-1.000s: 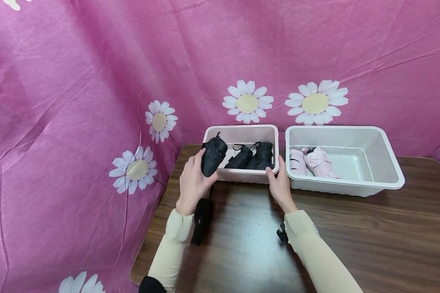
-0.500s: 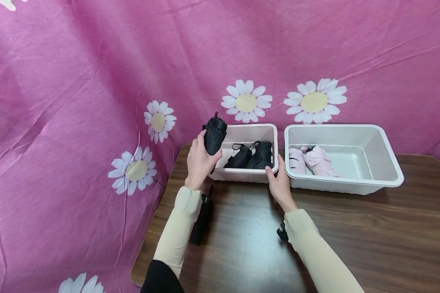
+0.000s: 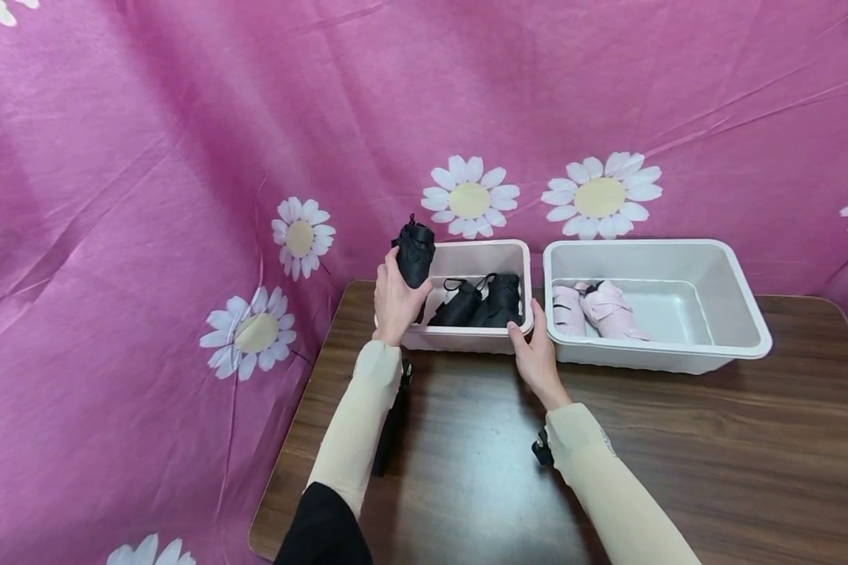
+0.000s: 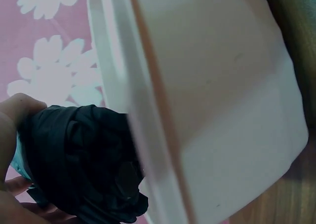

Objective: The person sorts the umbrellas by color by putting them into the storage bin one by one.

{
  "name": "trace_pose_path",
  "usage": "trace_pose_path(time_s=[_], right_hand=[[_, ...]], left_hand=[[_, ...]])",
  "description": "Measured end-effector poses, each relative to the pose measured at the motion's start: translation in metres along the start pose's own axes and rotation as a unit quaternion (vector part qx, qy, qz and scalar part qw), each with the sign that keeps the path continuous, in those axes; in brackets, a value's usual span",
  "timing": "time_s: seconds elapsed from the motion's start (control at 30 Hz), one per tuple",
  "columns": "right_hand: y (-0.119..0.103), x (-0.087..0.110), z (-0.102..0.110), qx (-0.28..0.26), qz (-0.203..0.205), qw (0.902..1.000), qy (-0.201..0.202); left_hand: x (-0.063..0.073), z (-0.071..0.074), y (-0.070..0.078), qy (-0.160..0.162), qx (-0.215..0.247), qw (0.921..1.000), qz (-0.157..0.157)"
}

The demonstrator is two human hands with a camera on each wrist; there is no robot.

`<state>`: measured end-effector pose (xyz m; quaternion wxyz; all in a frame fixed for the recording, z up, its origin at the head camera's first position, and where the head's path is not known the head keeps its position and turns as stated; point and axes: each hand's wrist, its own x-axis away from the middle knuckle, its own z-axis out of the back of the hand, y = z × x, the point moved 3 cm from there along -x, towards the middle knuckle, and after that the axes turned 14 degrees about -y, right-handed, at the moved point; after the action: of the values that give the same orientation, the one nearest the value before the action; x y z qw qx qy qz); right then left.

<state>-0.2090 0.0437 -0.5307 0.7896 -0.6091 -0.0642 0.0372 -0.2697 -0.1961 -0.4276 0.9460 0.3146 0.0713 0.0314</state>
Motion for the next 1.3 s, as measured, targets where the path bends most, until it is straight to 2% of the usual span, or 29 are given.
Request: trace_pose_path(time_s=[0.27, 0.67, 0.8, 0.93, 1.03, 1.3], right_hand=[[0.001, 0.001, -0.001, -0.003, 0.001, 1.0000, -0.001], [0.002, 0.001, -0.001, 0.000, 0.006, 1.0000, 0.000], [0.003, 0.001, -0.001, -0.002, 0.009, 1.0000, 0.000], [0.003, 0.001, 0.000, -0.001, 0.009, 1.0000, 0.000], [0.003, 0.001, 0.000, 0.000, 0.008, 1.0000, 0.001], [0.007, -0.001, -0.001, 0.003, 0.003, 0.9999, 0.010]], left_hand=[[-0.005, -0.014, -0.010, -0.001, -0.005, 1.0000, 0.002], [-0.008, -0.021, -0.015, -0.004, -0.007, 0.9996, 0.028], [-0.007, -0.021, -0.015, -0.016, -0.012, 0.9992, 0.036], [-0.008, -0.021, -0.018, -0.025, -0.053, 0.9974, 0.041], [-0.007, -0.019, -0.021, -0.018, -0.077, 0.9961, 0.038], [0.004, -0.007, -0.027, 0.001, -0.062, 0.9974, 0.038]])
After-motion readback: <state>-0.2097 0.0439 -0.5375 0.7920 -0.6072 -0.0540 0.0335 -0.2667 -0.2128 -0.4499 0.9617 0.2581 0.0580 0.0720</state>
